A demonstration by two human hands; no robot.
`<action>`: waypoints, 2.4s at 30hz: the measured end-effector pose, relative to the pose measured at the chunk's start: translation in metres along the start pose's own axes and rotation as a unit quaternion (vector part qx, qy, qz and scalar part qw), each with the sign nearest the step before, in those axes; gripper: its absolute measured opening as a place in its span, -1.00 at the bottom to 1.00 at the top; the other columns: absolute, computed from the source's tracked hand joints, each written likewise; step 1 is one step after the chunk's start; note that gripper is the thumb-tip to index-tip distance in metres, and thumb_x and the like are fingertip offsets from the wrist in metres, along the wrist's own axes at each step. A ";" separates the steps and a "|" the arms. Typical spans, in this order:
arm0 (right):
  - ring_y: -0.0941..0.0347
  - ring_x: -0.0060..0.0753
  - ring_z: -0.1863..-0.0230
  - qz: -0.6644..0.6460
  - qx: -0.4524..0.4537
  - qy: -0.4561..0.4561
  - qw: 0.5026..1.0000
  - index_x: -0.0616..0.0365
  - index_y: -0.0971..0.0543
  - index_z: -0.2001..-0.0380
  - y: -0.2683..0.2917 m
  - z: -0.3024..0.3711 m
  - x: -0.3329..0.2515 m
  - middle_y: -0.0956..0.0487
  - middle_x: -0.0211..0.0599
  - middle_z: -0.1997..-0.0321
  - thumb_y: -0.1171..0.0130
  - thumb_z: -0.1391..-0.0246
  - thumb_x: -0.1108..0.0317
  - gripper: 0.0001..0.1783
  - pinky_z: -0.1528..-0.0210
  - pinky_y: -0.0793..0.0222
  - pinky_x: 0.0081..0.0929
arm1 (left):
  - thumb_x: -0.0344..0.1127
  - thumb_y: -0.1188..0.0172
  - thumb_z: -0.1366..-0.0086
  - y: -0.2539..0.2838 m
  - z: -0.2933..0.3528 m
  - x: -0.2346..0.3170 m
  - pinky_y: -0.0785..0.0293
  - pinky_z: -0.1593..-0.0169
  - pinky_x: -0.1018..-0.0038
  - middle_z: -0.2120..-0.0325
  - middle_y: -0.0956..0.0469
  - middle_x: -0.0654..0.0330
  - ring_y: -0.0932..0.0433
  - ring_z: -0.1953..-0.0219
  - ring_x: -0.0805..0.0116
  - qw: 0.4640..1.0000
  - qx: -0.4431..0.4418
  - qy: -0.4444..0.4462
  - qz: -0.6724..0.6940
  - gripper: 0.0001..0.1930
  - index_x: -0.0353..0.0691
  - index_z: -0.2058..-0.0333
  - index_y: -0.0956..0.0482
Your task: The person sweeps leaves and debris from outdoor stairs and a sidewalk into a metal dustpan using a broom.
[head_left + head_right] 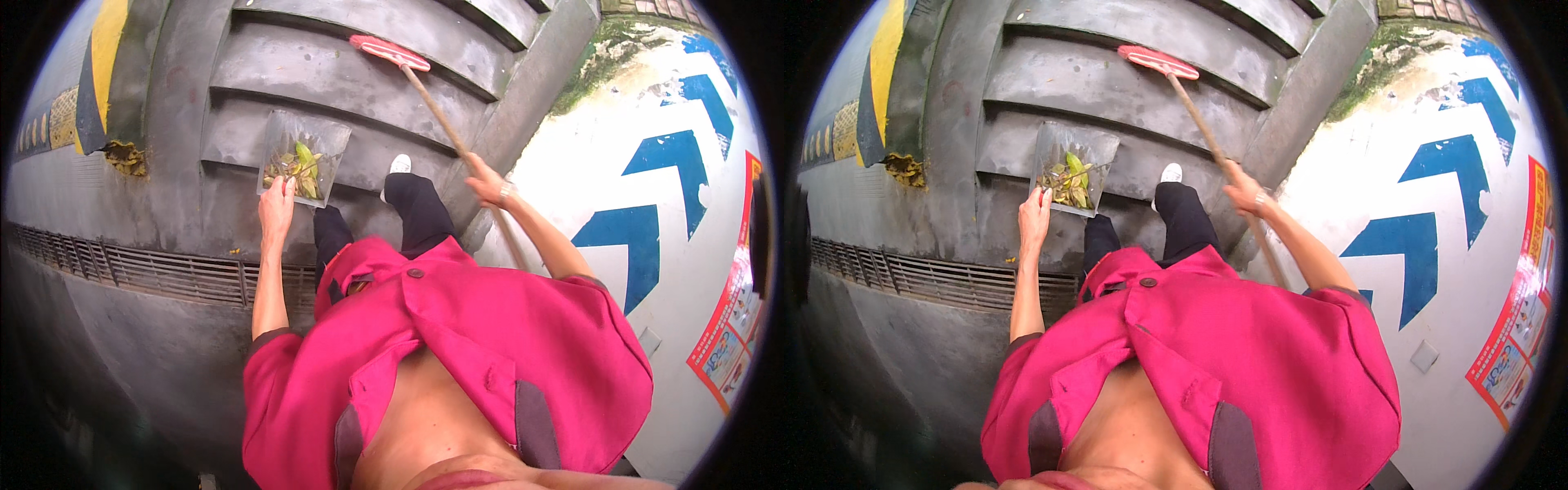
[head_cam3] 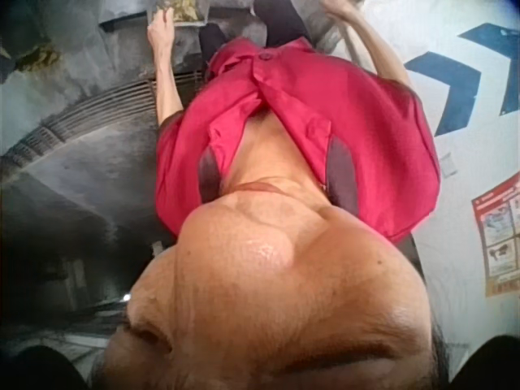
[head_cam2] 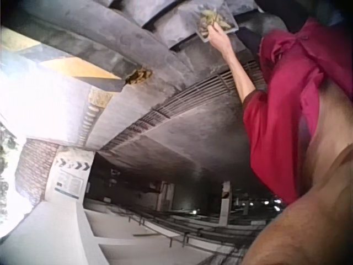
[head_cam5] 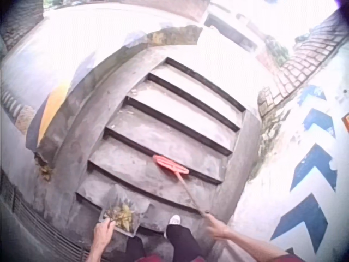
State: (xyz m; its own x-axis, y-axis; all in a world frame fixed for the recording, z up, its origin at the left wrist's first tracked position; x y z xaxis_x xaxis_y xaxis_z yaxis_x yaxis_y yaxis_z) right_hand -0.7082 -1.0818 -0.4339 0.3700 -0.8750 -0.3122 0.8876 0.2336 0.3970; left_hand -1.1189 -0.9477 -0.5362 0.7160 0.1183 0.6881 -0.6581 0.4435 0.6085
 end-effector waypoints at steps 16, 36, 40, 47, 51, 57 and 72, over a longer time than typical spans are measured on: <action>-0.39 -0.40 0.76 0.181 -0.002 0.070 0.981 -0.04 0.15 -0.29 -0.036 0.032 -0.054 -0.42 -0.19 0.71 0.15 0.09 0.51 -0.17 0.70 -0.36 -0.42 | -0.09 0.04 -0.28 0.001 -0.012 -0.017 -0.29 0.41 0.16 0.58 -0.42 -0.12 -0.40 0.49 -0.15 0.998 0.037 -0.041 -0.006 -0.63 -0.35 0.47 -0.33; -0.48 0.15 0.31 0.338 -0.085 0.244 0.905 0.00 0.20 -0.27 -0.097 -0.081 -0.177 -0.48 0.31 0.38 0.13 0.09 0.46 -0.17 0.27 -0.36 -0.05 | -0.10 0.02 -0.26 0.067 -0.051 -0.060 -0.27 0.39 0.09 0.53 -0.45 -0.16 -0.43 0.40 -0.20 0.995 0.100 0.024 -0.008 -0.64 -0.34 0.49 -0.35; -0.47 0.15 0.45 0.332 -0.202 0.293 0.874 -0.12 0.16 -0.29 -0.064 -0.064 -0.173 -0.50 0.22 0.43 0.14 0.10 0.46 -0.16 0.38 -0.36 -0.07 | -0.12 0.00 -0.25 0.090 -0.055 -0.055 -0.28 0.39 0.16 0.57 -0.41 -0.15 -0.39 0.46 -0.17 0.992 0.112 0.056 -0.002 -0.64 -0.37 0.49 -0.34; -0.44 0.20 0.39 0.406 -0.208 0.308 0.835 -0.24 0.14 -0.29 0.039 -0.029 -0.268 -0.48 0.17 0.45 0.11 0.11 0.50 -0.13 0.34 -0.29 -0.02 | -0.19 0.00 -0.27 0.147 -0.048 -0.029 -0.27 0.41 0.37 0.62 -0.32 0.00 -0.25 0.57 0.27 0.979 0.138 0.132 0.077 -0.70 -0.36 0.46 -0.35; -0.47 0.09 0.30 0.445 -0.115 0.374 0.806 -0.24 0.14 -0.26 0.062 -0.095 -0.386 -0.52 -0.01 0.36 0.10 0.05 0.45 -0.19 0.32 -0.32 -0.04 | -0.19 0.00 -0.28 0.169 -0.054 -0.005 -0.17 0.51 0.26 0.71 -0.18 -0.04 -0.14 0.64 0.22 0.975 0.217 0.038 0.038 -0.65 -0.37 0.55 -0.28; -0.43 0.08 0.08 0.454 0.011 0.416 0.787 -0.10 -0.16 -0.15 0.063 -0.223 -0.553 -0.49 -0.03 0.10 0.31 -0.17 0.19 -0.54 0.17 -0.38 -0.09 | -0.19 0.04 -0.31 0.189 -0.066 -0.014 0.00 0.75 0.59 0.81 -0.16 0.36 -0.09 0.80 0.61 0.945 0.189 0.175 0.201 -0.66 -0.20 0.62 -0.26; -0.41 0.09 0.58 0.527 0.006 0.280 0.802 -0.26 0.01 -0.27 0.261 -0.112 -0.568 -0.45 0.04 0.62 0.07 -0.01 0.40 -0.27 0.50 -0.28 -0.03 | -0.21 0.00 -0.29 0.292 -0.180 0.046 -0.11 0.64 0.49 0.78 -0.21 0.29 -0.18 0.72 0.55 0.918 0.183 0.258 0.239 -0.66 -0.30 0.59 -0.27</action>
State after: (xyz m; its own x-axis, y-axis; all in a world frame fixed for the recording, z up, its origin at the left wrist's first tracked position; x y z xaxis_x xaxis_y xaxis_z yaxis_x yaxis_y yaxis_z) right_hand -0.6561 -0.4766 -0.2500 0.9818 0.1346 -0.1341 -0.0018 0.7122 0.7020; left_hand -1.2362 -0.6527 -0.3984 0.2774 0.6692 0.6894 -0.8923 -0.0865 0.4430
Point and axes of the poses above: each hand's wrist, its own z-axis away from the middle knuckle, its own y-axis out of the back of the hand, x = y × z, the point moved 3 cm from there along -z, towards the middle knuckle
